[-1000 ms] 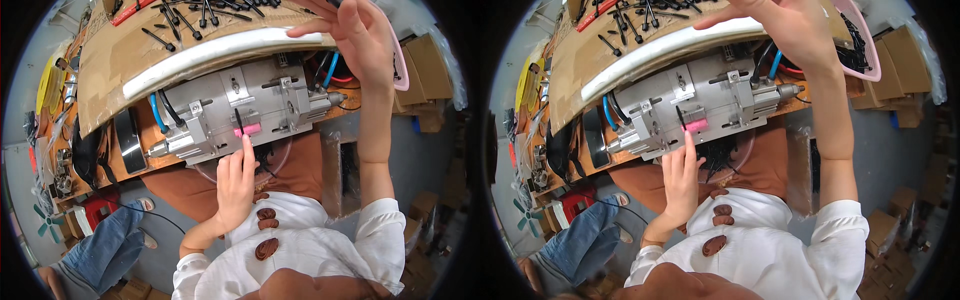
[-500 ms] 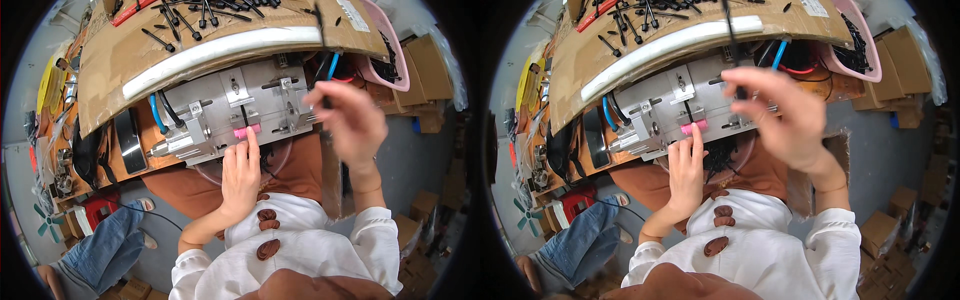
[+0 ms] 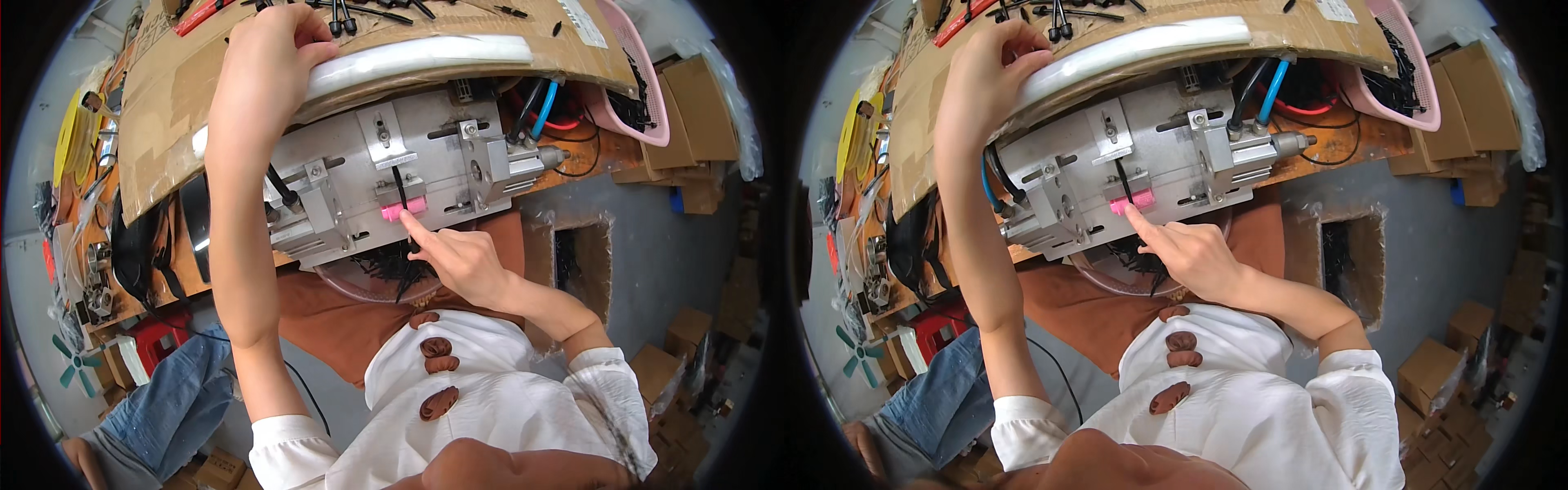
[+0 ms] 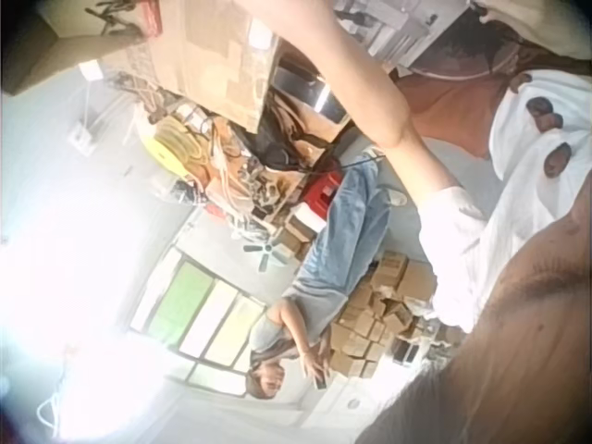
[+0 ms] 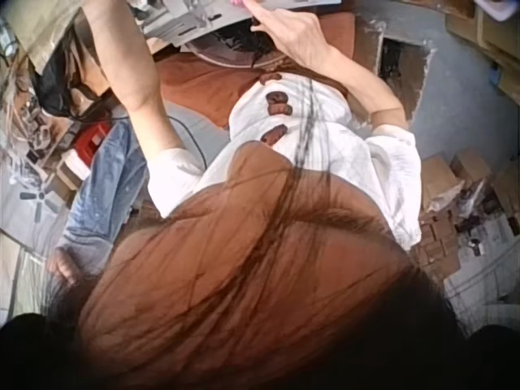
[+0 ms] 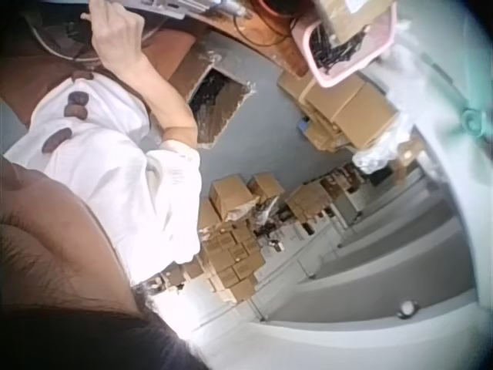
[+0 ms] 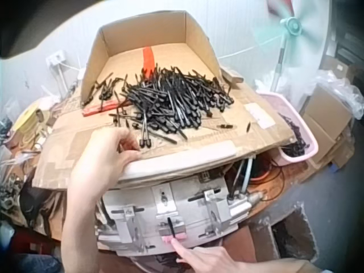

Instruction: The person processes black cable ties by repeatedly picking them from a cardboard box, inserting them into a pneumatic machine by hand, and activating the machine to cut them.

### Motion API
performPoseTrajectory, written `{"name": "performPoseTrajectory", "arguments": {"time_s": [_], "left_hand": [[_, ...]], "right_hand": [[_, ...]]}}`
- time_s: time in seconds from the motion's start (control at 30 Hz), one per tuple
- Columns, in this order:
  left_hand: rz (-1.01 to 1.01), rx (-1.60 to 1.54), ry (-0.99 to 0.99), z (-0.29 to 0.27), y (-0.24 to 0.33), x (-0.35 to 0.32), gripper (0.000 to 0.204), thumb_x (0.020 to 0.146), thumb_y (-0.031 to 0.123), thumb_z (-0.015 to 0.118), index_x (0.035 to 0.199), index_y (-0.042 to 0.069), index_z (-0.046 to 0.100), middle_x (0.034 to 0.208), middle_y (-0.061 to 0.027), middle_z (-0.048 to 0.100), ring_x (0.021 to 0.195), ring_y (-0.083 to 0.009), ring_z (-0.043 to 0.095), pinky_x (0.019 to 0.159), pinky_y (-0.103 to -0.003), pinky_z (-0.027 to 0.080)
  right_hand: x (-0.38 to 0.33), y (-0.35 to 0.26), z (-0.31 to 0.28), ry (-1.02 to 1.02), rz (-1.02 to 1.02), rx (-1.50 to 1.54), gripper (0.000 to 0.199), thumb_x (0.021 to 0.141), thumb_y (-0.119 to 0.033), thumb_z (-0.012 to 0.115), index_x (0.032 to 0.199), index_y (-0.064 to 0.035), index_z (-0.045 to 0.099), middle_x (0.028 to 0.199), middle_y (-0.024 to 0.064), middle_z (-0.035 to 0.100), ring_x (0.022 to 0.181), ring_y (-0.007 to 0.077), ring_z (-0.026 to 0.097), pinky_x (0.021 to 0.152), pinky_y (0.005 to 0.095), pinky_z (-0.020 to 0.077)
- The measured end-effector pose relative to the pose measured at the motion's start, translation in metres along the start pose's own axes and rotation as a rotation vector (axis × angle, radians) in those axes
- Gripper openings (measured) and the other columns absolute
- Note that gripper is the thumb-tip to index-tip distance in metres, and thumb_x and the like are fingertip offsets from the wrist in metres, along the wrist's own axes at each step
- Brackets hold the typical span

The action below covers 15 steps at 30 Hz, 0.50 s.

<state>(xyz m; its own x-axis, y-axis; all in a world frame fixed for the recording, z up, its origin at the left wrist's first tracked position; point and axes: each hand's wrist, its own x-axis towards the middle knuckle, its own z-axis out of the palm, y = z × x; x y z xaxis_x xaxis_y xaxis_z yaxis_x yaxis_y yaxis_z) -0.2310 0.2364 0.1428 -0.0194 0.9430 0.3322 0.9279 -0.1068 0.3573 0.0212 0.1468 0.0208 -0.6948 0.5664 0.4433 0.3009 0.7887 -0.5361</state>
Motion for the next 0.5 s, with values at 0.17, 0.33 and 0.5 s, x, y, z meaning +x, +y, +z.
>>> {"name": "performPoseTrajectory", "arguments": {"time_s": [0.17, 0.33, 0.5], "left_hand": [[0.049, -0.002, 0.352, -0.004, 0.041, -0.059, 0.016, 0.080, 0.005, 0.067, 0.095, 0.004, 0.065, 0.085, -0.0064, 0.063, 0.072, -0.0155, 0.052, 0.066, -0.031, 0.045], [-0.047, -0.090, 0.245, 0.029, 0.082, -0.161, 0.066, 0.065, -0.005, 0.072, 0.128, 0.000, 0.054, 0.096, -0.0102, 0.059, 0.085, -0.0247, 0.053, 0.077, -0.036, 0.041], [-0.035, -0.031, 0.038, 0.077, 0.105, -0.191, 0.065, 0.071, -0.004, 0.065, 0.133, -0.007, 0.046, 0.094, -0.0114, 0.053, 0.085, -0.0243, 0.049, 0.076, -0.034, 0.045]], "right_hand": [[0.015, -0.009, -0.028, -0.091, 0.048, -0.049, 0.063, 0.073, -0.010, 0.075, 0.131, -0.0018, 0.052, 0.062, 0.0040, 0.049, 0.053, 0.0175, 0.052, 0.048, 0.0317, 0.0419], [0.130, 0.008, -0.058, 0.280, -0.227, -0.420, 0.047, 0.073, -0.018, 0.074, 0.115, -0.0018, 0.058, 0.072, 0.0030, 0.056, 0.061, 0.0170, 0.059, 0.051, 0.0269, 0.0465], [0.233, 0.039, -0.063, 0.065, -0.088, -0.439, 0.026, 0.082, -0.008, 0.056, 0.104, 0.0069, 0.057, 0.082, 0.0280, 0.063, 0.074, 0.0338, 0.066, 0.067, 0.0383, 0.0538]]}}
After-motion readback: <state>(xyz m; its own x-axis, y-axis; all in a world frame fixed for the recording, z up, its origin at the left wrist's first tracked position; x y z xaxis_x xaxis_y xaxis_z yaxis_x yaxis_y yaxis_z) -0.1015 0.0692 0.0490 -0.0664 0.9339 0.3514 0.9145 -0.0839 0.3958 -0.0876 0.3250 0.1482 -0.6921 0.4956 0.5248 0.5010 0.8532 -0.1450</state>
